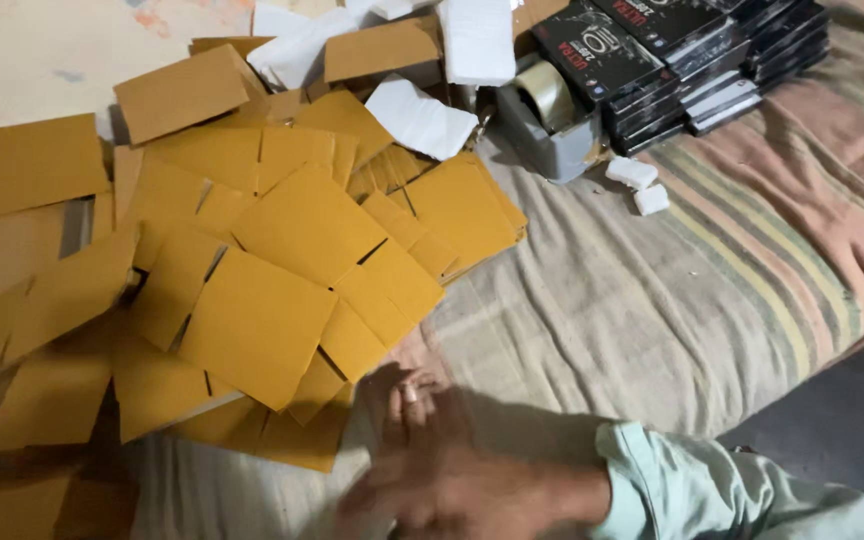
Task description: The person folds flat yellow cardboard mailer boxes on a bed, pressing the sides and flaps to shape each box and stacking the folded boxes with the pile. They work through the flat boxes one at a time, occasionally opening a folded box to check its shape.
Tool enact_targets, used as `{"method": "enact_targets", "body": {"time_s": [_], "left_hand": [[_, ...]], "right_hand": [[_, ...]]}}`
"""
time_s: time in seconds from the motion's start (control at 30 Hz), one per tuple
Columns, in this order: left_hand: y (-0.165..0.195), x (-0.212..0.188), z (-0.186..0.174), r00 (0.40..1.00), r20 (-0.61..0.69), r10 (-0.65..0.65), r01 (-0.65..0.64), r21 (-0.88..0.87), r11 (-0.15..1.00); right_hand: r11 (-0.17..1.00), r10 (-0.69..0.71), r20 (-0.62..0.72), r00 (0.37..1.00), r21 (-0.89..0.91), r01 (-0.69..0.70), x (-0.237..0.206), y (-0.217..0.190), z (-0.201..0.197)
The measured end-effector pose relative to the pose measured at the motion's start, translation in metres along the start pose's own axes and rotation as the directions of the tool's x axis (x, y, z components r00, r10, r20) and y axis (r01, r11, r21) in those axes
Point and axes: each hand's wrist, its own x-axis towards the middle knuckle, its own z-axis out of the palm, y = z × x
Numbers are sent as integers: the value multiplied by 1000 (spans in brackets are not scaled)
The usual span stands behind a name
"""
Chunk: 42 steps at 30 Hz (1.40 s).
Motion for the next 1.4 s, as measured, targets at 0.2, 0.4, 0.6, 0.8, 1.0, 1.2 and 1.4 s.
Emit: {"method": "enact_targets", "body": {"time_s": [0.2,0.4,0.6,0.8,1.0,1.2,1.4], "left_hand": [[5,-2,7,994,50,100,-104,72,992],[36,-3,10,997,78,-18,7,141,990],[38,-1,12,994,67,81,-85,61,995],[44,-4,2,994,5,106,-106,-41,993],[50,3,11,970,-36,241,-243,-175,954],[45,-16,-4,939,-180,292,-338,-329,882],[28,-31,-13,955,-189,229,-288,-401,870]], "right_hand": [[834,454,-586,671,544,-89,60,50,-67],[746,529,-518,673,661,-78,90,102,-94],[896,302,-770,562,431,109,56,129,-118],[987,32,-985,172,59,153,-75,95,-178],[927,-247,-942,227,-161,340,-154,59,-173],[945,-325,-807,493,-251,211,-125,63,-128],[977,-141,-677,723,-211,-7,-90,23,-84]]}}
